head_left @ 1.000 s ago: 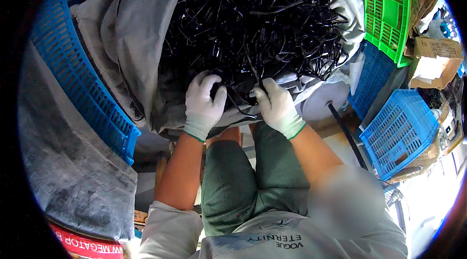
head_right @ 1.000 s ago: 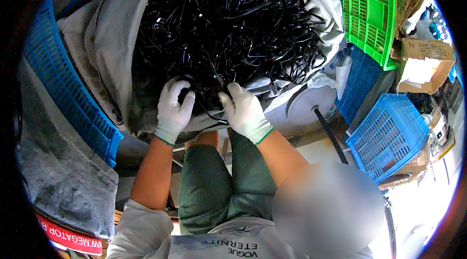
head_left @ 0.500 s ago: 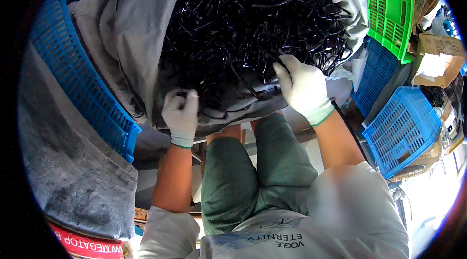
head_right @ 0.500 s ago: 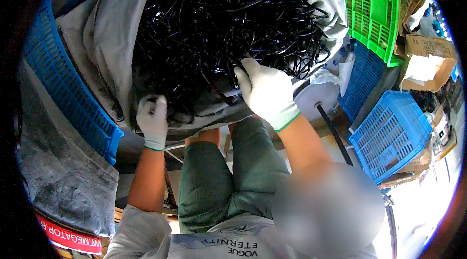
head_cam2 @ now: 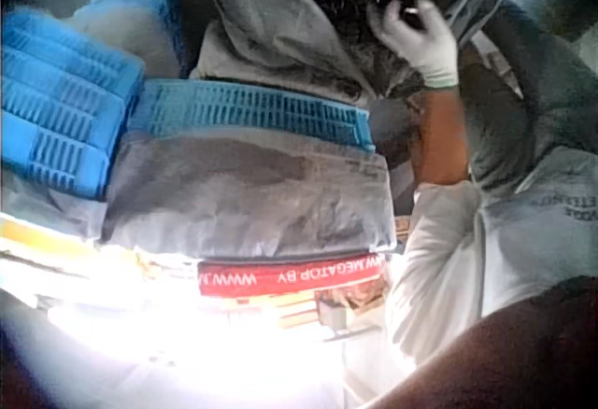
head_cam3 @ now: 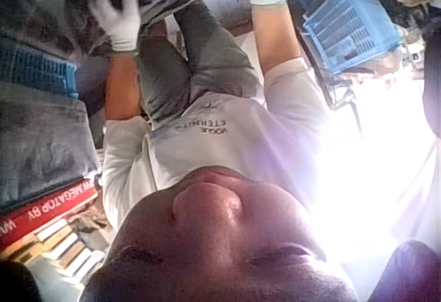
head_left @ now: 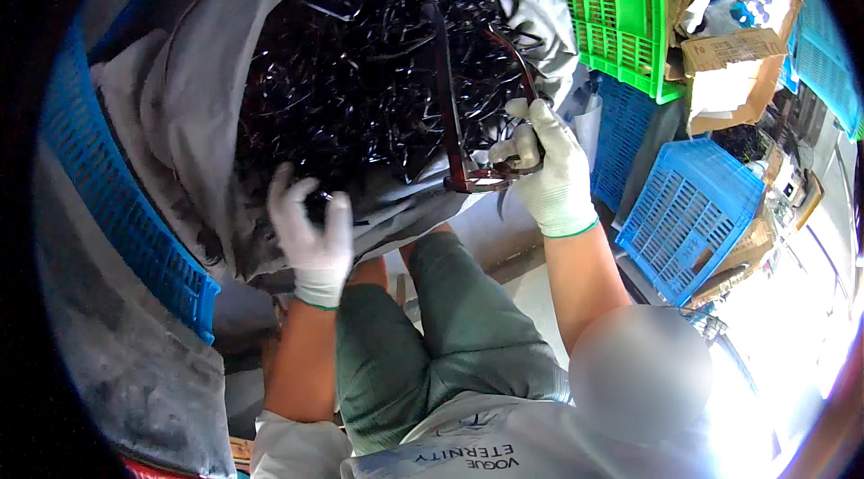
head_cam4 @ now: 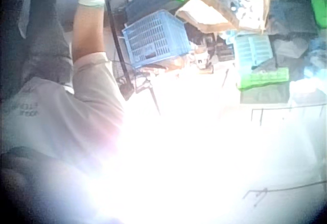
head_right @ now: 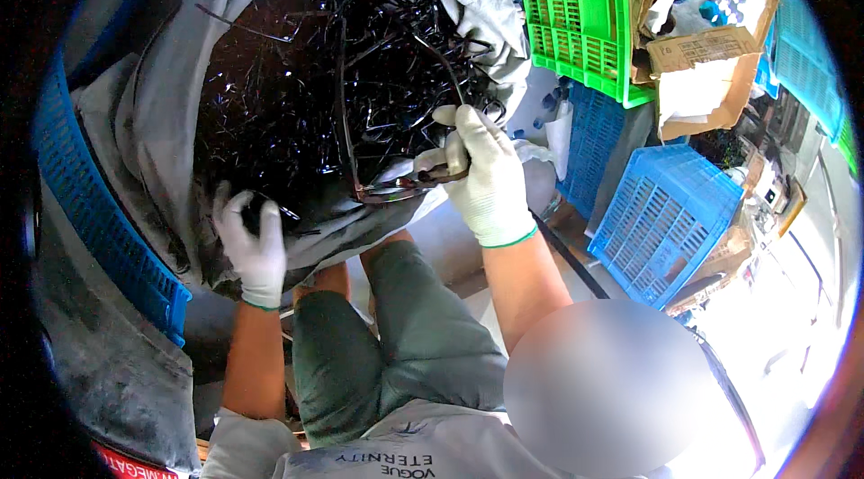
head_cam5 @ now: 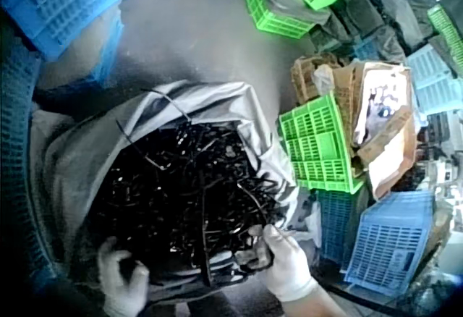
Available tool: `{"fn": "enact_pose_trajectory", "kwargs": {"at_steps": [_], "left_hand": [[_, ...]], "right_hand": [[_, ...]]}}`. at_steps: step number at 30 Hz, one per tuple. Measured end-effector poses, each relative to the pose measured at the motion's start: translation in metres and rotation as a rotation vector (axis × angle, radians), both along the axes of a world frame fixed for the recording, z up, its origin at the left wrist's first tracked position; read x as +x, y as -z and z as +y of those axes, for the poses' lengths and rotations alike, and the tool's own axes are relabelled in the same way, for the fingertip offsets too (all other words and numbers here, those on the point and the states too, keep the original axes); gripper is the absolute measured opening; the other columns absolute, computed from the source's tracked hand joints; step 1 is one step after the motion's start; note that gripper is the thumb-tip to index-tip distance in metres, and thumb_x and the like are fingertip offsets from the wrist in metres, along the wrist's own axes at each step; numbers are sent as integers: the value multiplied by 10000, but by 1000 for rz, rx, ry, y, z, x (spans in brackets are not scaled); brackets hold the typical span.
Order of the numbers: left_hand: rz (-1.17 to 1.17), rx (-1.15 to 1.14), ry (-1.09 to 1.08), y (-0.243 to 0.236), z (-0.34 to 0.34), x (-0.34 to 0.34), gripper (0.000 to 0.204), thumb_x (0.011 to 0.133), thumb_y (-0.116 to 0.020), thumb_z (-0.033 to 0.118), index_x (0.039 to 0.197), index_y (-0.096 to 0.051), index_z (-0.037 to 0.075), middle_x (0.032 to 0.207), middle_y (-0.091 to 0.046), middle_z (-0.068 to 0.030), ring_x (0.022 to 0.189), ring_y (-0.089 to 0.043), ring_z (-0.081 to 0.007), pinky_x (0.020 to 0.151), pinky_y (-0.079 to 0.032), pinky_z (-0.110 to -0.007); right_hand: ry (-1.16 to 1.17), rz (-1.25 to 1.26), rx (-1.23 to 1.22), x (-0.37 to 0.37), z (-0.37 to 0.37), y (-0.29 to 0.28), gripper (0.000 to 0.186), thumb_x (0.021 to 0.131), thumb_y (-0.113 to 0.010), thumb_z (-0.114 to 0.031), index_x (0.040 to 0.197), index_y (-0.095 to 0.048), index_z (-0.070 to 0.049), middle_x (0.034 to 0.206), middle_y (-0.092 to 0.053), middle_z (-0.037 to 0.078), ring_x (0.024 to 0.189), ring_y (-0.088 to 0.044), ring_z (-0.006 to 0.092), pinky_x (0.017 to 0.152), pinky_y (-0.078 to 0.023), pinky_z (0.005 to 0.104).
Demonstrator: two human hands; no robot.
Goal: The person opens a cardboard box and removes a tray of dark lenses. They then reach into a large bag filled with eyeglass frames, picking out individual frames and placing them into a cardboard box. The person also handles a water bottle and a small blue device on the table.
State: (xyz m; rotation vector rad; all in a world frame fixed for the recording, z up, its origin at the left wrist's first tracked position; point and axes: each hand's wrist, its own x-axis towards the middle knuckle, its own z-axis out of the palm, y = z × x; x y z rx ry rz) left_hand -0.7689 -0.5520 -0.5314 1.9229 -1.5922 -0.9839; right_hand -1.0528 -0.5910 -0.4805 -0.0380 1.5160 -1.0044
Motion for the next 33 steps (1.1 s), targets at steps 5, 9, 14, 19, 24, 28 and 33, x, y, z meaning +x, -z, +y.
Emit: {"fn": "enact_pose_trajectory", "kwargs": {"at_steps": [5, 9, 14, 19, 24, 28, 33], "left_hand": [[403, -157, -53, -33, -7, -35, 680, 660, -856, 265, 1217, -556, 17, 1415, -416, -301, 1316, -408, -447, 1110, -348, -497], [-100, -124, 344, -67, -24, -25, 736, 608, -831, 427, 1202, -592, 63, 1354, -456, -266, 1272, -430, -448, 1045, -326, -608], [-122, 193, 646, -66, 3, 4, 418, 761, -739, 276, 1108, -644, 63, 963, -656, -98, 875, -638, -238, 937, -427, -560], [139, 298, 367, -46, 43, 20, 232, 848, -657, 137, 1051, -668, 25, 720, -638, -136, 627, -638, -296, 686, -536, -380], [450, 474, 113, -49, 45, 25, 235, 921, -475, -33, 1115, -597, -84, 1000, -705, -197, 896, -726, -253, 786, -567, -331], [550, 476, 47, -52, 51, 20, 273, 929, -434, -52, 1169, -559, -86, 1057, -684, -203, 896, -714, -248, 823, -548, -323], [552, 482, 23, -52, 63, 21, 276, 931, -429, -60, 1179, -548, -78, 1058, -675, -203, 875, -705, -237, 823, -550, -324]], "right_hand": [[18, -174, 77, 46, 19, 25, 360, 1047, -468, -288, 1112, -601, 41, 596, -402, -6, 602, -611, 205, 663, -535, 351], [-414, 42, 293, 92, 8, -1, 299, 991, -499, -229, 1010, -665, 18, 700, -619, 58, 654, -645, 149, 599, -522, 315], [-905, 181, 151, 100, 14, 10, 215, 979, -507, -163, 972, -614, 23, 732, -593, 150, 649, -615, 256, 620, -482, 363], [-900, 343, -139, 123, -9, 46, 189, 962, -538, -167, 962, -600, 11, 836, -621, 182, 754, -614, 354, 671, -499, 402], [-832, 857, -3, 140, -32, 139, 611, 884, -660, -307, 1361, -477, 28, 1218, -639, 224, 1084, -650, 353, 944, -512, 385], [-697, 728, 63, 154, -52, 169, 628, 827, -726, -308, 1303, -529, 52, 1122, -684, 195, 1020, -669, 285, 924, -511, 358], [-678, 744, 74, 141, -43, 171, 332, 904, -625, -259, 1059, -670, 31, 897, -702, 130, 808, -645, 213, 776, -506, 341]]}}
